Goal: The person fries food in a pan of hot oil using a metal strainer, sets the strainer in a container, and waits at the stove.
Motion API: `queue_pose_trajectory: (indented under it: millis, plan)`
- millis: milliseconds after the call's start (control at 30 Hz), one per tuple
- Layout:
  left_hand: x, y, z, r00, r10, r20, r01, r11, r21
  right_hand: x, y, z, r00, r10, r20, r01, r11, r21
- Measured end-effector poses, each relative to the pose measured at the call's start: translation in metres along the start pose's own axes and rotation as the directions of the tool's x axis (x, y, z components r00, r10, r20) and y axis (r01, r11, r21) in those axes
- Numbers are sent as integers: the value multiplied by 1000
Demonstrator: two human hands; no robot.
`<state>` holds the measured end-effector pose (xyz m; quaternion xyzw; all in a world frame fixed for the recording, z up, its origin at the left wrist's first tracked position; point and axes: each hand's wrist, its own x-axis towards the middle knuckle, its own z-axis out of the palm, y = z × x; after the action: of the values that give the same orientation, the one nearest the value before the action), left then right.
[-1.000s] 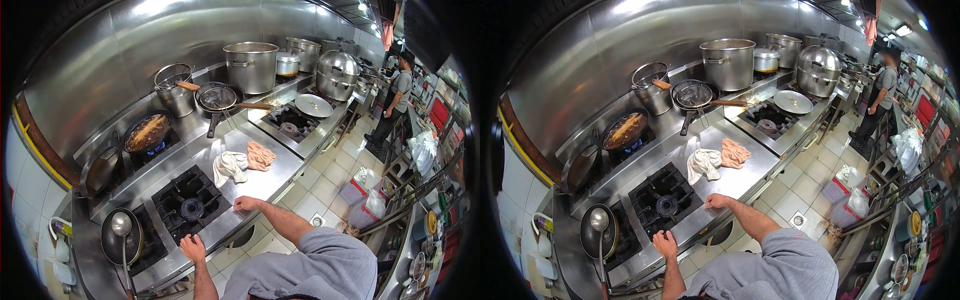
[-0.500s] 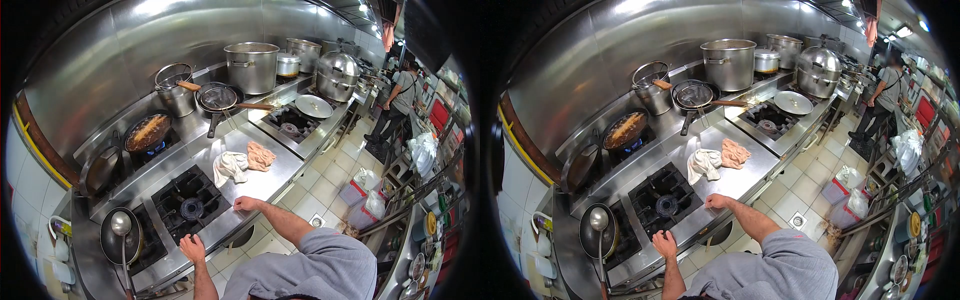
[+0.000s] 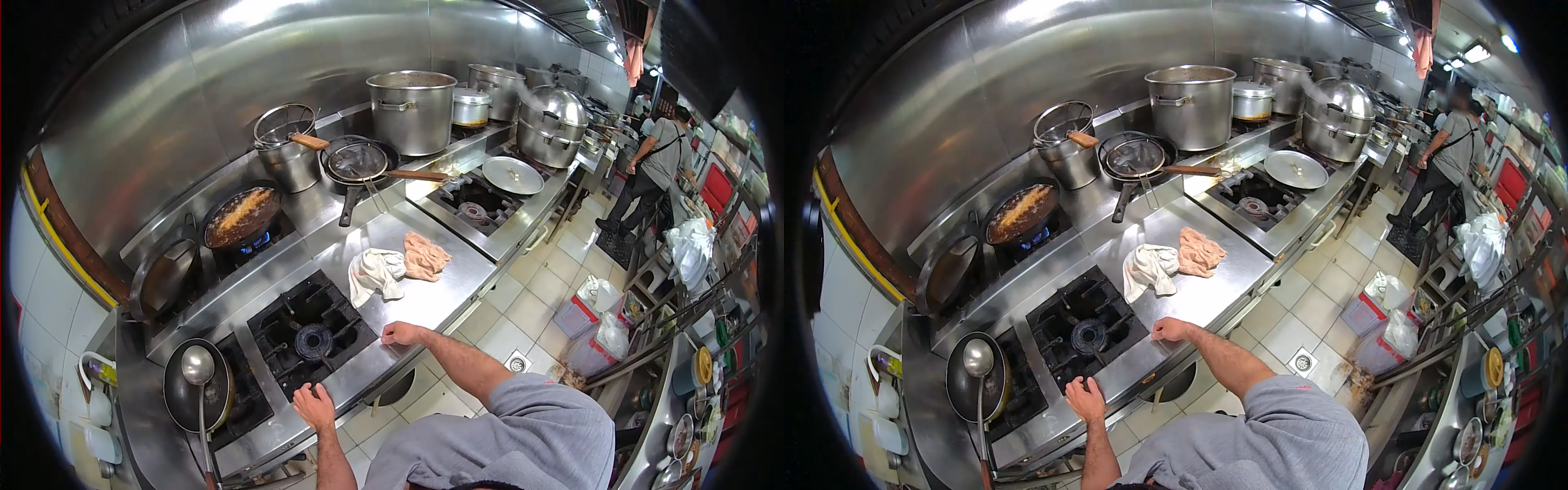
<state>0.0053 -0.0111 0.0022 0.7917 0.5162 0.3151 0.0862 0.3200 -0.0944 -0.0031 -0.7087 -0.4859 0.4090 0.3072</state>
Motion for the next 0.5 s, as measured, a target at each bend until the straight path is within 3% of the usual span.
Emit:
queue_pose_trajectory:
  millis: [500]
  plan:
    - [1,0,-2,1000,0,13,0,1000,-1,-2,-4,-1,1000,24,17,-24,1000,-19]
